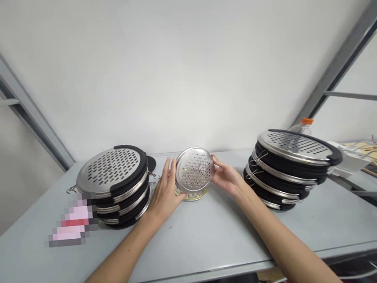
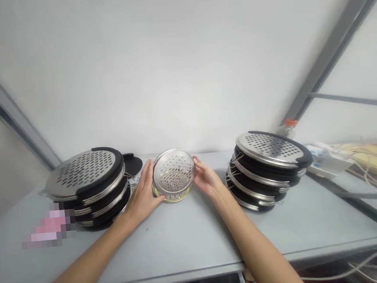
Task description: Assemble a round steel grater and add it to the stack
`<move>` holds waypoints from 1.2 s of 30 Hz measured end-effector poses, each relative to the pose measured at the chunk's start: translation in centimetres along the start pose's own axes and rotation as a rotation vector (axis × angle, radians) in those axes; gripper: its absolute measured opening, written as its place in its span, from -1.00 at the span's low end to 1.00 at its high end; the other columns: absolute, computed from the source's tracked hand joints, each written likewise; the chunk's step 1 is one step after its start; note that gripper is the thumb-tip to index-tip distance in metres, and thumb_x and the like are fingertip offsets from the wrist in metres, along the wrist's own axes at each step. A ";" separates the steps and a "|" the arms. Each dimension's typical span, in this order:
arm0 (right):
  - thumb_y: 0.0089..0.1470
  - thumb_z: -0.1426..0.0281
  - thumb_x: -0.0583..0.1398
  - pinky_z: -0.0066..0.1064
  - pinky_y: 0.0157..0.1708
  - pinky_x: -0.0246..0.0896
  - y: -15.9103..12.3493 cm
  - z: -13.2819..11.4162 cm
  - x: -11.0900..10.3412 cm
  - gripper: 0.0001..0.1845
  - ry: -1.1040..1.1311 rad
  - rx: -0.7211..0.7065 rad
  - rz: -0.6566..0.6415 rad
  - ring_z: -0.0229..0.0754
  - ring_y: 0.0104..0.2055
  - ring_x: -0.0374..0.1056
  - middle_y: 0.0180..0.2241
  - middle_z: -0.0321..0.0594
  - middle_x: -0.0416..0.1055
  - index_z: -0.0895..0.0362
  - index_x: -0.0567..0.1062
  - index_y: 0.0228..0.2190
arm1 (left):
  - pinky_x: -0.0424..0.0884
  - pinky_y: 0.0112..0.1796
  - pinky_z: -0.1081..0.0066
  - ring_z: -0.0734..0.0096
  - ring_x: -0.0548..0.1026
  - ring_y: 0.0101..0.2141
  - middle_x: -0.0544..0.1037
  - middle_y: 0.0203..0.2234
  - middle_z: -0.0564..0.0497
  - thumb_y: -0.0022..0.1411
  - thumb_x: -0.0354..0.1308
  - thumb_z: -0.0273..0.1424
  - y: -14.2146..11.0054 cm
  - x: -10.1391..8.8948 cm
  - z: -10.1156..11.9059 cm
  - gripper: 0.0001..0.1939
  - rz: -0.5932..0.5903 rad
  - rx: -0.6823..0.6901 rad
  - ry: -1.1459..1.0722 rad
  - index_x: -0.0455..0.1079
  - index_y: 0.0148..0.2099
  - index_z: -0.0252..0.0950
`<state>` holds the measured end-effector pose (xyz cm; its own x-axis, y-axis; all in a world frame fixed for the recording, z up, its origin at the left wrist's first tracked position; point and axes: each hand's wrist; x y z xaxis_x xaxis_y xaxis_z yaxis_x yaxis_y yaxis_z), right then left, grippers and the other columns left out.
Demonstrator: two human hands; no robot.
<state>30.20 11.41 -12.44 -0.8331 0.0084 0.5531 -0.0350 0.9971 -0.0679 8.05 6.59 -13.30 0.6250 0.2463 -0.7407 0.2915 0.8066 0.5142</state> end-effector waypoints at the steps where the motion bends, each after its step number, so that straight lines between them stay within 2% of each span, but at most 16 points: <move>1: -0.16 0.36 0.33 -0.31 -0.35 0.38 0.0 0.0 0.0 -0.74 0.002 0.013 0.020 -0.16 -0.34 0.40 -0.40 -0.28 0.49 0.04 0.46 -0.34 | 0.18 0.14 0.16 -0.01 -0.04 0.26 -0.30 0.33 -0.08 -0.06 0.34 -0.49 0.0 0.0 0.1 0.23 -0.014 0.007 0.000 -0.56 0.34 -0.04; 5: -0.14 0.37 0.29 -0.35 -0.37 0.38 0.3 0.2 -0.3 -0.75 -0.081 0.008 0.047 -0.18 -0.37 0.39 -0.41 -0.28 0.48 0.04 0.50 -0.30 | 0.15 0.16 0.15 -0.01 -0.06 0.26 -0.36 0.33 -0.09 -0.08 0.37 -0.42 -0.1 -0.1 0.3 0.26 -0.041 0.024 -0.001 -0.56 0.34 -0.07; 10: -0.03 0.31 0.20 -0.27 -0.16 0.37 0.2 0.2 -0.5 -0.78 -0.215 -0.016 -0.020 -0.09 -0.16 0.40 -0.23 -0.17 0.49 0.06 0.54 -0.28 | 0.03 0.20 0.09 -0.02 -0.14 0.28 -0.31 0.33 -0.13 -0.06 0.36 -0.20 -0.1 -0.1 0.3 0.27 -0.083 0.022 -0.028 -0.61 0.33 -0.12; 13: 0.01 0.27 0.15 -0.22 -0.04 0.30 -0.1 0.2 -0.2 -0.74 -0.314 -0.037 -0.028 -0.04 -0.04 0.36 -0.12 -0.14 0.48 0.08 0.56 -0.29 | 0.02 0.19 0.06 -0.01 -0.14 0.28 -0.27 0.33 -0.14 -0.06 0.33 -0.10 -0.4 0.1 0.4 0.27 -0.165 -0.034 -0.056 -0.62 0.33 -0.12; 18: -0.03 0.24 0.21 -0.10 0.10 0.12 -0.2 0.8 0.2 -0.71 -0.606 -0.152 0.032 0.02 0.03 0.33 -0.12 -0.15 0.50 0.09 0.58 -0.26 | 0.10 0.14 0.01 -0.09 -0.13 0.27 -0.40 0.33 -0.16 -0.06 0.31 -0.07 -0.6 0.4 0.3 0.20 -0.222 -0.136 -0.112 -0.49 0.35 -0.09; 20: -0.04 0.22 0.23 -0.06 0.12 0.08 -0.1 1.2 0.1 -0.69 -0.747 -0.218 0.042 0.03 0.03 0.33 -0.11 -0.14 0.50 0.10 0.58 -0.25 | 0.10 0.13 0.00 -0.11 -0.13 0.27 -0.38 0.32 -0.20 -0.07 0.31 -0.05 -0.6 0.4 0.2 0.21 -0.227 -0.158 -0.127 -0.48 0.35 -0.12; 26: 0.01 0.14 0.20 -0.07 0.06 0.14 0.1 2.2 -0.3 -0.51 -1.113 -0.335 0.001 0.04 0.02 0.32 0.00 0.01 0.40 0.16 0.49 -0.08 | 0.10 0.14 0.03 -0.06 -0.01 0.24 -0.06 0.28 -0.20 -0.11 0.31 0.00 -0.5 0.6 -0.5 0.23 -0.210 -0.189 -0.152 -0.44 0.36 -0.18; 31: 0.01 0.11 0.21 -0.10 0.06 0.15 0.2 2.7 -0.6 -0.44 -1.172 -0.418 -0.127 0.03 0.07 0.28 0.02 0.01 0.36 0.15 0.43 0.00 | 0.13 0.12 0.04 -0.06 0.09 0.21 -0.04 0.26 -0.20 -0.13 0.32 -0.04 -0.4 0.6 -1.1 0.22 -0.220 -0.200 -0.180 -0.40 0.36 -0.17; 36: -0.02 0.15 0.23 -0.07 0.07 0.14 0.3 2.9 -0.8 -0.45 -1.179 -0.399 -0.150 0.05 0.06 0.29 0.01 0.00 0.38 0.14 0.43 -0.02 | 0.10 0.13 0.05 -0.06 0.04 0.22 -0.04 0.26 -0.20 -0.14 0.34 -0.07 -0.4 1.0 -1.5 0.20 -0.228 -0.193 -0.161 -0.35 0.35 -0.15</move>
<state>29.29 11.46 -15.29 -0.8286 0.0256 -0.5593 -0.1741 0.9376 0.3009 7.50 7.35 -14.88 0.6703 -0.0281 -0.7416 0.3044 0.9217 0.2402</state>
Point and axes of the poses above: each hand's wrist, its own y-axis towards the middle knuckle, its own x-axis out of the palm, z = x × y
